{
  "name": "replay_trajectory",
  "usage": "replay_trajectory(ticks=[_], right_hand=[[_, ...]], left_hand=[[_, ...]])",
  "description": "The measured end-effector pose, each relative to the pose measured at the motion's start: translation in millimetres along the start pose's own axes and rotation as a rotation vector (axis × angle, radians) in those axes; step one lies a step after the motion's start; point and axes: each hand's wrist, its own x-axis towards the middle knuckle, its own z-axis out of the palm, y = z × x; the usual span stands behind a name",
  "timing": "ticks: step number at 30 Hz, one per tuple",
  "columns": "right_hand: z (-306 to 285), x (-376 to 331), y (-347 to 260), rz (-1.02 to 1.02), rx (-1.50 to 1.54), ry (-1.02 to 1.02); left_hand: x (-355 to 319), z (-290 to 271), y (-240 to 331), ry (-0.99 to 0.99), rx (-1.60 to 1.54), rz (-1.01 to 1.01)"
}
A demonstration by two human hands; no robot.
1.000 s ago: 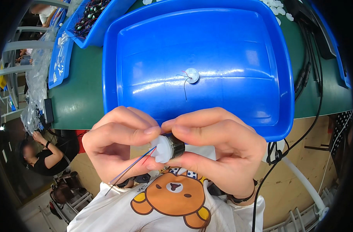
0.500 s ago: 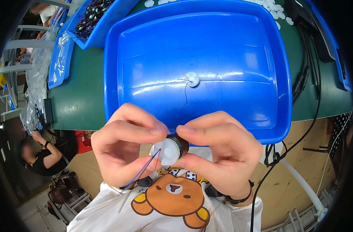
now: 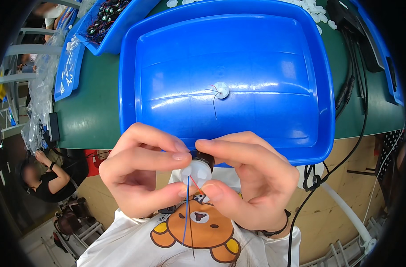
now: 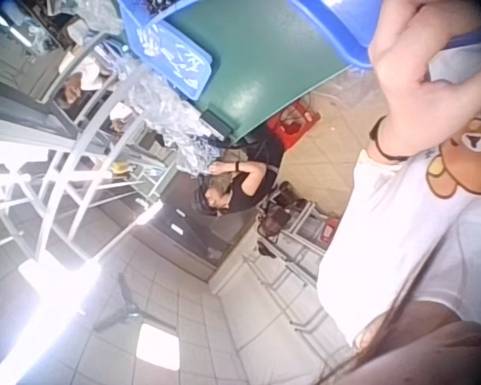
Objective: The recorder is assembling small electronic lighting components, specifically inserting small circuit boards with LEDs and wires into white plastic housings.
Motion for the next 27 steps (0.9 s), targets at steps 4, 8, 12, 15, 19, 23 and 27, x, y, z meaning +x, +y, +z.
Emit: replay_trajectory(ticks=[4,8,12,15,19,23,27], right_hand=[[3,-3,-6,0.081,0.022,0.015],[5,-4,-6,0.062,0.035,0.018],[6,-6,-7,0.038,-0.020,0.007],[7,-7,-8,-0.005,-0.112,0.006],[6,-5,-5,-0.127,-0.225,-0.029],[1,-1,-8,-0.186,-0.395,-0.134],[-3,3,-16,-0.228,-0.492,-0.249]], left_hand=[[1,1,9,0.022,-0.109,-0.167],[-1,4,11,0.075,-0.309,-0.288],[-1,0,9,0.003,-0.225,-0.214],[-1,-3,9,-0.017,-0.104,-0.123],[-3,-6,4,-0.058,-0.094,-0.075],[-8,-9,1,-0.087,-0.160,-0.091],[-9,-16,3,-0.196,-0.149,-0.046]])
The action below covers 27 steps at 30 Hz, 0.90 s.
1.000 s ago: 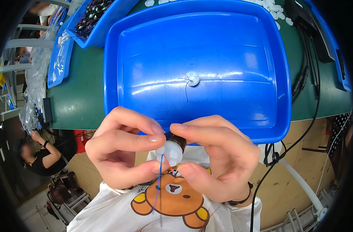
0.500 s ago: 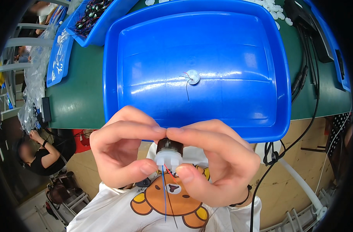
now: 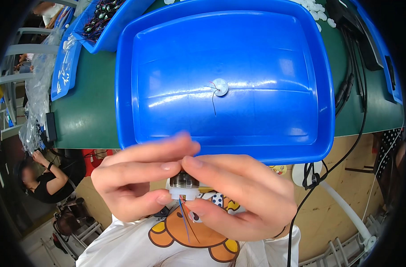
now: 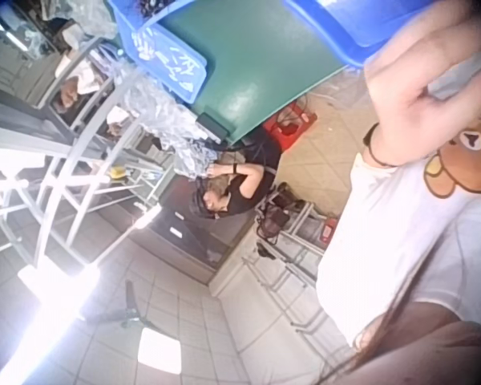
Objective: The recorder is assembling small electronic lighting components, specifically inserting small circuit boards with LEDs and wires into white plastic housings.
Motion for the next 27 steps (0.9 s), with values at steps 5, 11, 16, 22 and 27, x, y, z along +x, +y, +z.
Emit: replay_trajectory(ticks=[5,11,16,22,27], right_hand=[[5,1,-5,-0.062,-0.081,-0.008],[12,0,-4,-0.072,-0.110,0.047],[20,1,1,-0.097,-0.127,0.141],[23,2,5,-0.112,-0.133,0.190],[18,3,7,-0.092,-0.114,0.146]], left_hand=[[2,4,5,0.030,0.130,0.085],[-1,15,0,0.150,0.173,0.135],[-2,18,-6,0.197,0.140,0.129],[0,18,-14,0.215,0.002,0.113],[2,15,-16,0.178,-0.040,0.126]])
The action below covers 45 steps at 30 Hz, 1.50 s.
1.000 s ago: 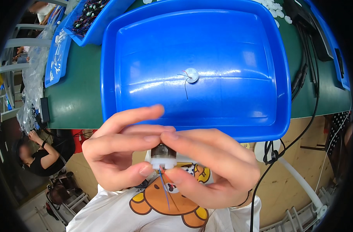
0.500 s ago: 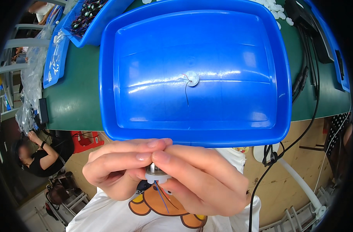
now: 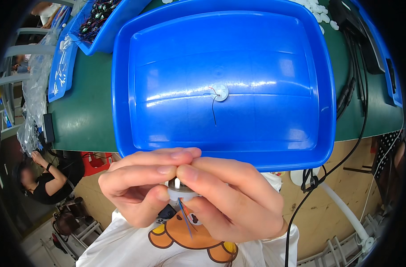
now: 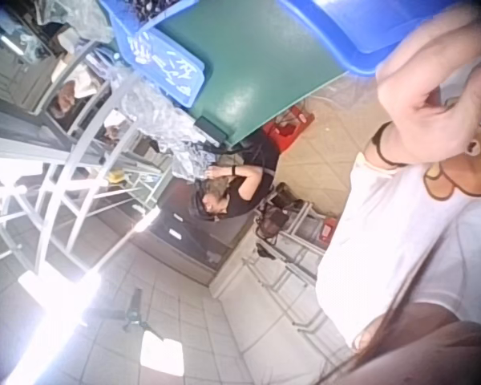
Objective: The recorder is assembling small electronic lighting components, specifically inserting small circuit boards with LEDs and wires into white plastic housings.
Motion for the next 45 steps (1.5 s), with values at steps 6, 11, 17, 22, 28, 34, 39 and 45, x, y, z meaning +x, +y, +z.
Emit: replay_trajectory(ticks=[6,11,17,22,28,34,39,45], right_hand=[[-7,-2,1,0.203,0.468,-0.027],[-9,-3,10,0.199,0.632,-0.058],[-12,-6,6,0.265,0.643,-0.051],[-10,-11,10,0.208,0.513,-0.087],[-20,4,2,0.101,0.197,-0.194],[-8,-4,-1,0.082,0.109,-0.046],[-17,-5,5,0.126,0.164,-0.117],[-3,-7,2,0.341,0.556,0.032]], left_hand=[[5,-8,-3,-0.096,0.051,0.143],[7,-6,1,-0.063,0.063,0.057],[6,-6,-12,-0.077,-0.035,0.147],[5,-8,-10,-0.111,-0.005,0.158],[5,-3,-6,-0.089,-0.098,0.134],[2,3,-11,-0.045,-0.132,0.164],[4,3,-16,-0.053,-0.092,0.172],[1,7,-3,0.039,-0.098,-0.015]])
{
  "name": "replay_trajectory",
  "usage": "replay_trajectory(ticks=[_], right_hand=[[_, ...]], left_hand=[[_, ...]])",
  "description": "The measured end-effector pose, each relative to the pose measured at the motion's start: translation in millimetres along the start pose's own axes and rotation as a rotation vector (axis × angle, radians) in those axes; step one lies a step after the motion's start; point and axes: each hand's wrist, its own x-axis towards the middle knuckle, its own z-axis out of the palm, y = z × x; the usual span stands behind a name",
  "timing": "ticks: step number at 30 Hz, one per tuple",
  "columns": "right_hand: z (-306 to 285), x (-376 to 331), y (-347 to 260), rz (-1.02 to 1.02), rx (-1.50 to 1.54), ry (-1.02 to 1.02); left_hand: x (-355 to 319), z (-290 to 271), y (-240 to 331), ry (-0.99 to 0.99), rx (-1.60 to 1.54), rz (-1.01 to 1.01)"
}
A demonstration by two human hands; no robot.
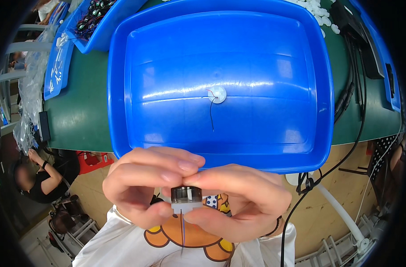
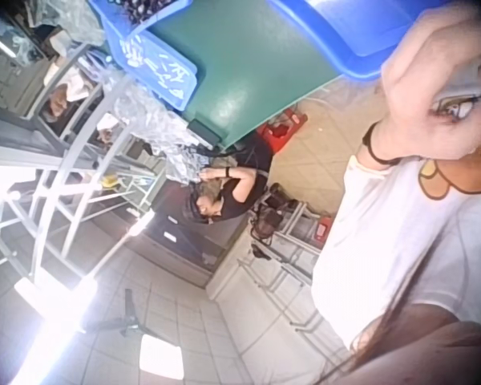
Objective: The recorder is assembling small electronic lighting components, specifically inserting small circuit boards with LEDs and wires into white plastic housings.
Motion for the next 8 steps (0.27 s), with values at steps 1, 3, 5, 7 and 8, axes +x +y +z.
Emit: replay_trajectory(ticks=[1,3,5,7,8], right_hand=[[0,0,-1,0.013,0.020,-0.003],[0,1,-2,0.040,0.062,-0.008],[-1,0,-1,0.019,-0.051,-0.057],[-7,2,-5,0.030,-0.194,-0.128],[-7,1,-4,0.032,-0.194,-0.131]], left_hand=[[-1,3,2,0.059,-0.012,-0.041],[1,-5,-7,-0.085,0.051,0.111],[5,-12,-13,-0.232,0.138,0.265],[1,-16,-13,-0.194,0.140,0.189],[-3,-17,-11,-0.143,0.144,0.129]])
